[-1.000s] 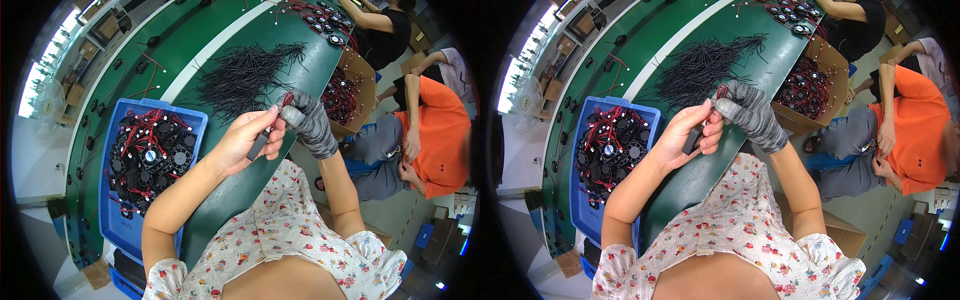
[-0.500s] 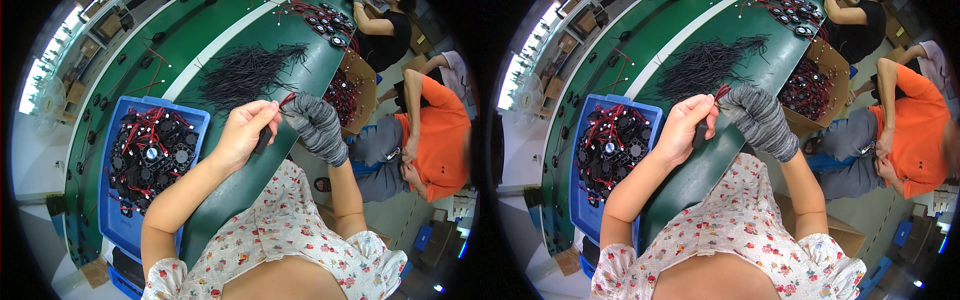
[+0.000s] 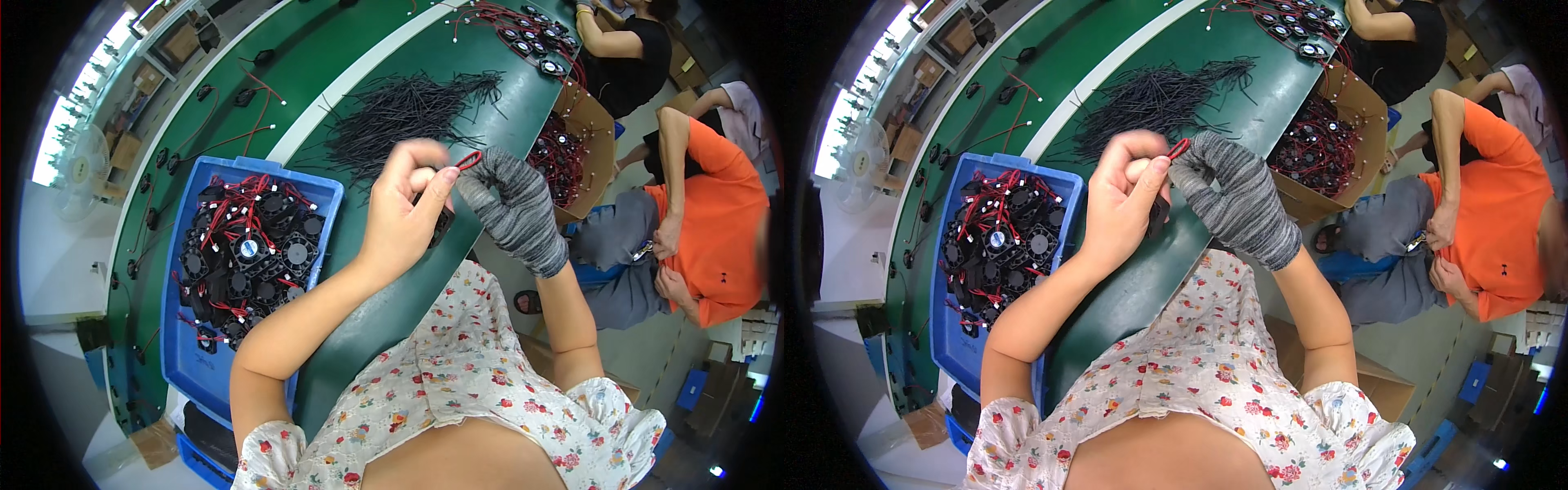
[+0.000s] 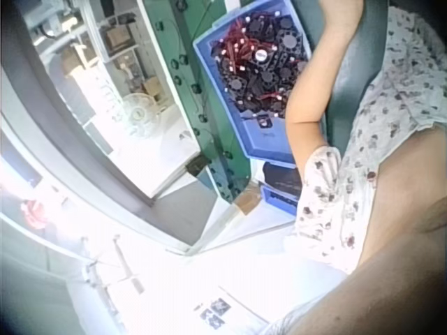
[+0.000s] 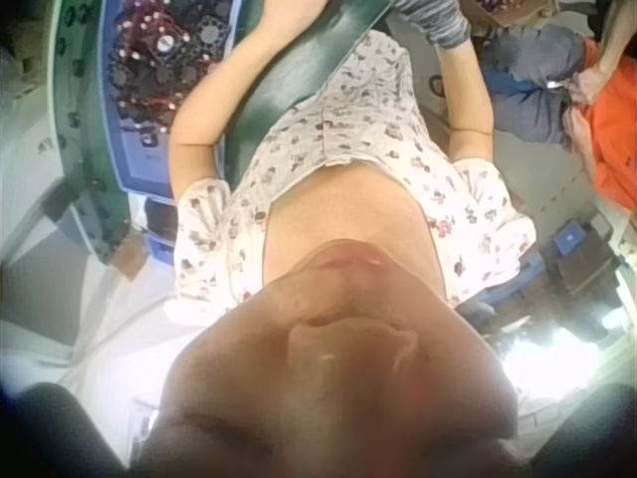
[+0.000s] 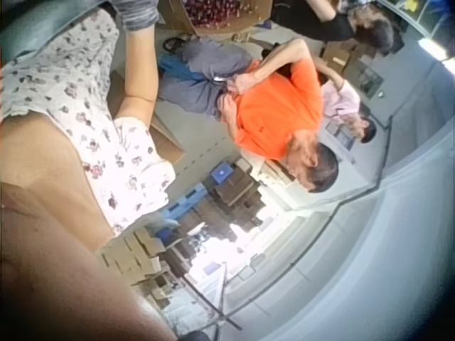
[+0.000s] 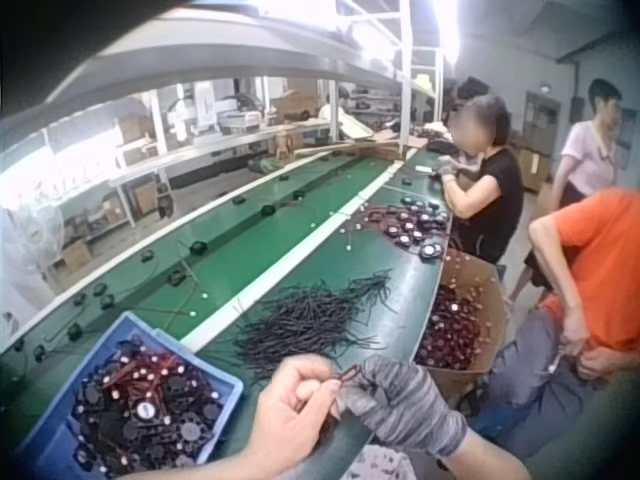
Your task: The person sits at a green assembly table and repeatedly picks up small black electronic components from a blue bin. They insert red and black wires into the components by hand, then place the finished units into a cardboard box. The process is repetitive and involves handling multiple small items one by one.
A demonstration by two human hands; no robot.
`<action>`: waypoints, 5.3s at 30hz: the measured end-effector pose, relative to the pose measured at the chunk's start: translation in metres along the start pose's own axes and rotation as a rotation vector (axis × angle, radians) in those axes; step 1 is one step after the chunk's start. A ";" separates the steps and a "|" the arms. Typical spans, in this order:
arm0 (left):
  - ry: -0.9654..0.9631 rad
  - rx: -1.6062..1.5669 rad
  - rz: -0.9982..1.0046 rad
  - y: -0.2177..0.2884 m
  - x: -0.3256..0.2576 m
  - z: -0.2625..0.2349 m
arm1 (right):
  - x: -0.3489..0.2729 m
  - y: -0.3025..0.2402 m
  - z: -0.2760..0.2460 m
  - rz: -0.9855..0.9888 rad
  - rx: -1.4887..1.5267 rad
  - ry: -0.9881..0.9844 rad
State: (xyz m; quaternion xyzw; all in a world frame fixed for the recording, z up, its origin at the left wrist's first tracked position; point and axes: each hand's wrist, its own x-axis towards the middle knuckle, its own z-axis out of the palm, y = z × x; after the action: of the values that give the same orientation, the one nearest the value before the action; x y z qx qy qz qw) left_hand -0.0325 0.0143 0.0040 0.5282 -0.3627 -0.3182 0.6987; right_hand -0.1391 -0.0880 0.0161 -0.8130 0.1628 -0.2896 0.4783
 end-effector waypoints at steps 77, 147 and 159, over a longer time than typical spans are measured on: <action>0.106 0.608 0.785 0.003 0.003 -0.004 | -0.035 -0.022 0.039 0.495 0.934 0.292; -0.382 -0.358 -0.536 -0.002 0.005 -0.011 | -0.002 0.005 -0.037 0.110 -0.029 -0.286; -0.487 -0.459 -0.648 0.002 0.002 -0.008 | -0.005 -0.010 -0.038 0.288 0.417 -0.276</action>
State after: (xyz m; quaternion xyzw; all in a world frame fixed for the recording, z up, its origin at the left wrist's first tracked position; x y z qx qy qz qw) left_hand -0.0245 0.0176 0.0045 0.3558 -0.2525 -0.7071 0.5565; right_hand -0.1665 -0.1060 0.0377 -0.6973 0.1469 -0.1328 0.6889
